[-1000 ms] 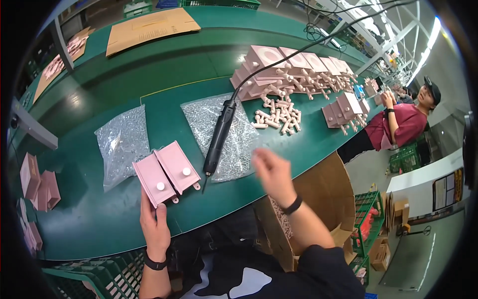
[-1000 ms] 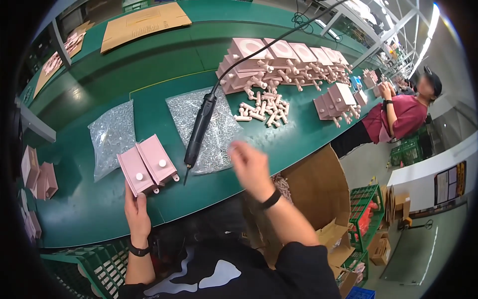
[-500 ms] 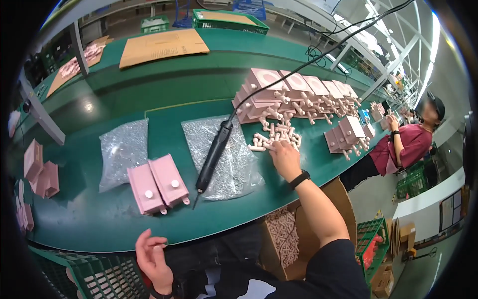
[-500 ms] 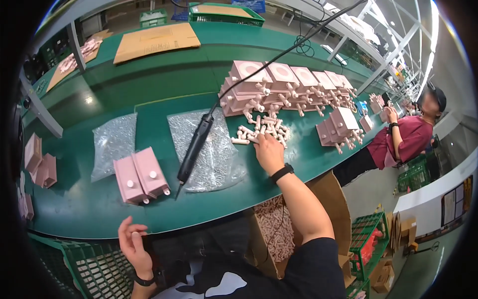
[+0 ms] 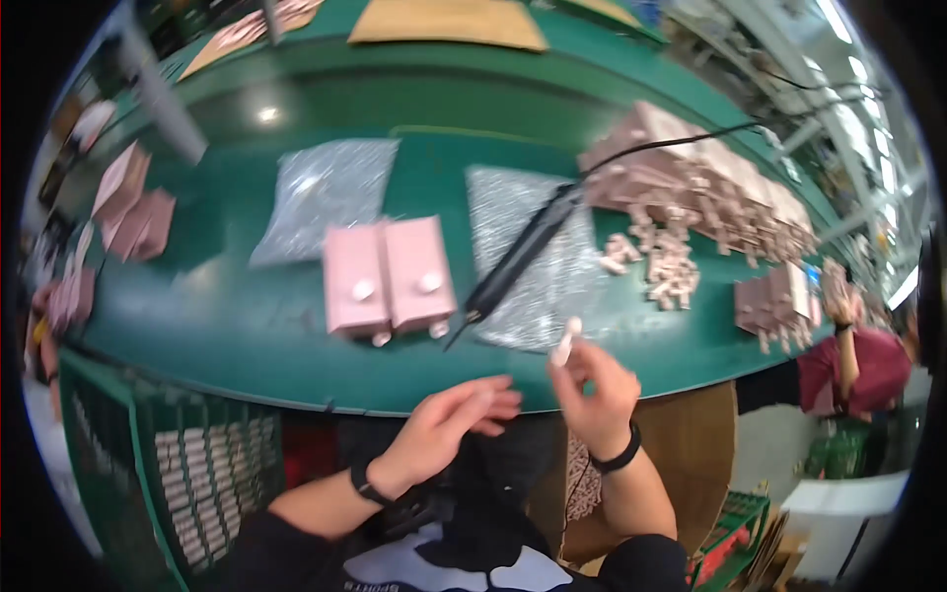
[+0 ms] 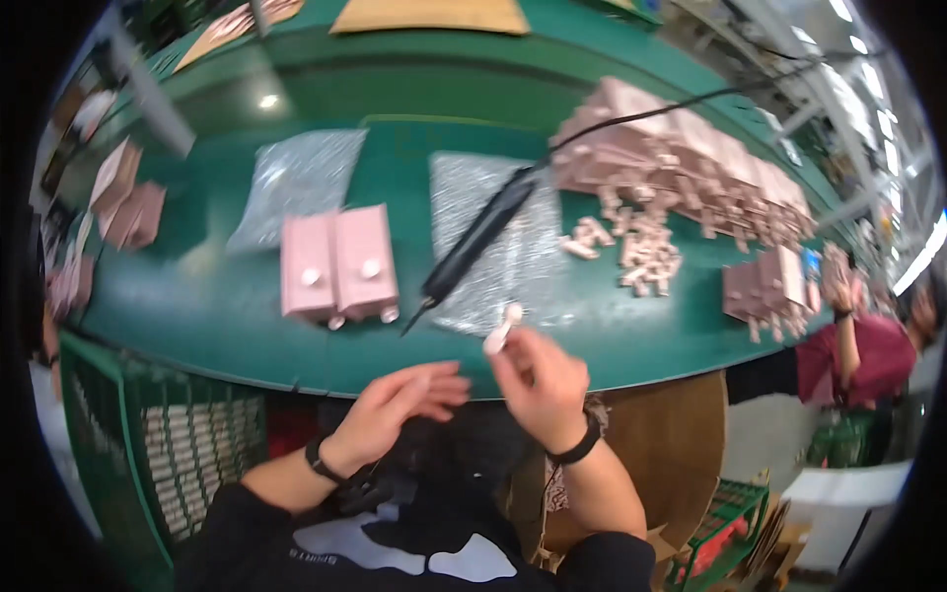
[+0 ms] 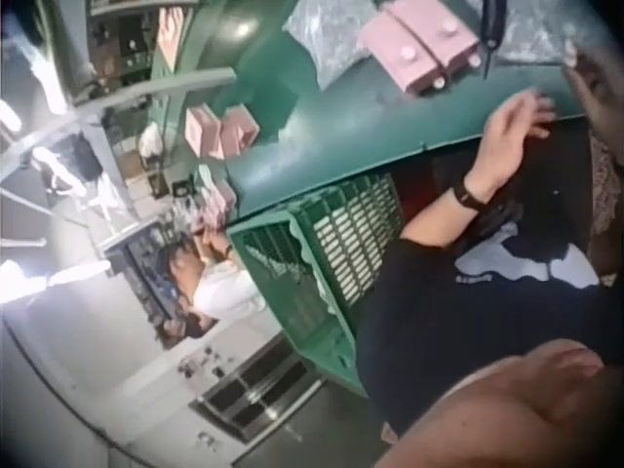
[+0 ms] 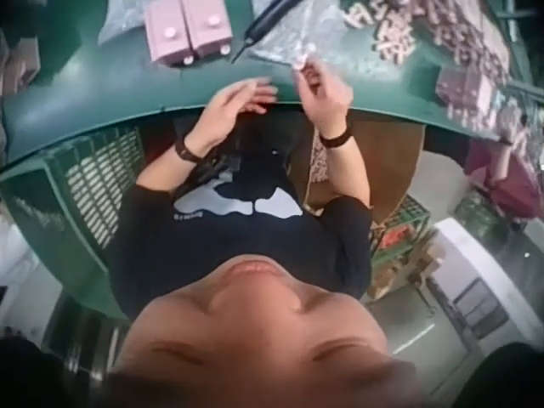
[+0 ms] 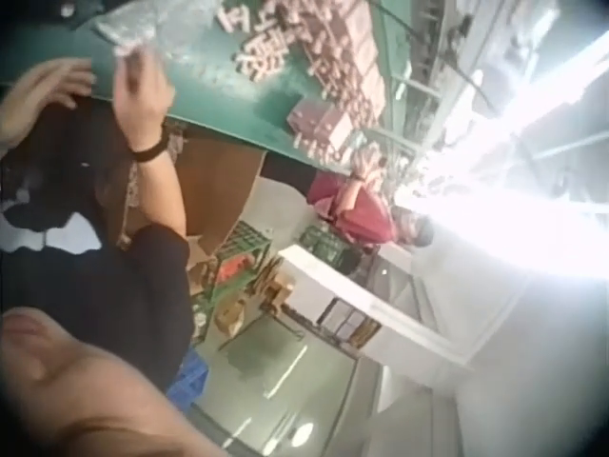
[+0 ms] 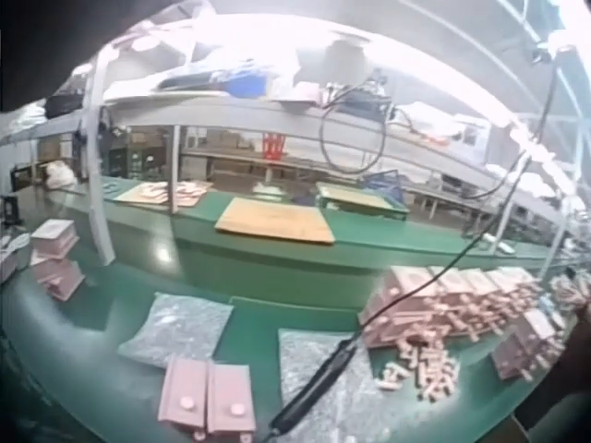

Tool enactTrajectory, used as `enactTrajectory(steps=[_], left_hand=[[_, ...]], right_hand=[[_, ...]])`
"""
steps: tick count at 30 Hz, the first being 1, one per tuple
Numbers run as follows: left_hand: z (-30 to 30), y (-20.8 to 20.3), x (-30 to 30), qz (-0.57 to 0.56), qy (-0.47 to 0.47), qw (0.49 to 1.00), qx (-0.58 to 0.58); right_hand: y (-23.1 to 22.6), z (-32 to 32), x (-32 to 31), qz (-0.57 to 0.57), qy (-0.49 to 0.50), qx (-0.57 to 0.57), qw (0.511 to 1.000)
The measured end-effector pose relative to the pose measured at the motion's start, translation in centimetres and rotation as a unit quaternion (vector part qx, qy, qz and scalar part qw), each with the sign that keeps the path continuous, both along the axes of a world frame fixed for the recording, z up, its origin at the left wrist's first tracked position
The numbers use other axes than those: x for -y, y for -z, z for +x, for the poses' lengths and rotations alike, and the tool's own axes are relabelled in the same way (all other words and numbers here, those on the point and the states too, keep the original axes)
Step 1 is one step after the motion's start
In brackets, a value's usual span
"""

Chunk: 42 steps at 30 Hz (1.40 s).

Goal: The person assembles pink boxes by inserting a white plastic handle into each box and securing it with a screw using a power screwdriver. They then move the completed boxes to a stack on the table and pick up new boxes to repeat the process.

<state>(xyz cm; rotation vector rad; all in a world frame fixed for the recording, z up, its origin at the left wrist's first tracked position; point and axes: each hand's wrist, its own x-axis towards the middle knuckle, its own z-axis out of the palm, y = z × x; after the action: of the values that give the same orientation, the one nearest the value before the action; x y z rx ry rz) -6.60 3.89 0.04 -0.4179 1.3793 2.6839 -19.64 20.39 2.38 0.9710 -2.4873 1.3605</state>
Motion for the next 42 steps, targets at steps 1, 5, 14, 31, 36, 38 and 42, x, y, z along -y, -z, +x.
enactTrajectory(steps=[1,5,14,31,36,38,42], left_hand=[[0.8,0.2,-0.6,0.001,-0.019,1.000,0.016],[1.4,2.1,0.1,0.106,-0.063,0.991,0.044],[0.6,2.4,3.5,-0.147,-0.148,0.978,0.017],[-1.0,3.4,3.8,-0.076,-0.184,0.980,0.012],[-1.1,3.2,4.0,-0.078,-0.185,0.980,0.012],[-1.3,3.1,4.0,-0.078,-0.185,0.980,0.013],[-1.3,3.1,3.9,-0.085,-0.190,0.978,0.018]], right_hand=[[0.1,1.7,0.2,0.015,-0.081,-0.081,0.993],[2.7,3.4,3.3,0.021,-0.178,-0.190,0.965],[2.7,6.6,4.4,-0.071,-0.133,0.325,0.933],[3.8,5.4,6.0,-0.116,-0.104,0.487,0.859],[3.7,5.3,6.1,-0.127,-0.098,0.510,0.845],[3.7,5.2,6.3,-0.141,-0.101,0.522,0.835],[4.0,5.2,6.7,-0.156,-0.098,0.532,0.827]])
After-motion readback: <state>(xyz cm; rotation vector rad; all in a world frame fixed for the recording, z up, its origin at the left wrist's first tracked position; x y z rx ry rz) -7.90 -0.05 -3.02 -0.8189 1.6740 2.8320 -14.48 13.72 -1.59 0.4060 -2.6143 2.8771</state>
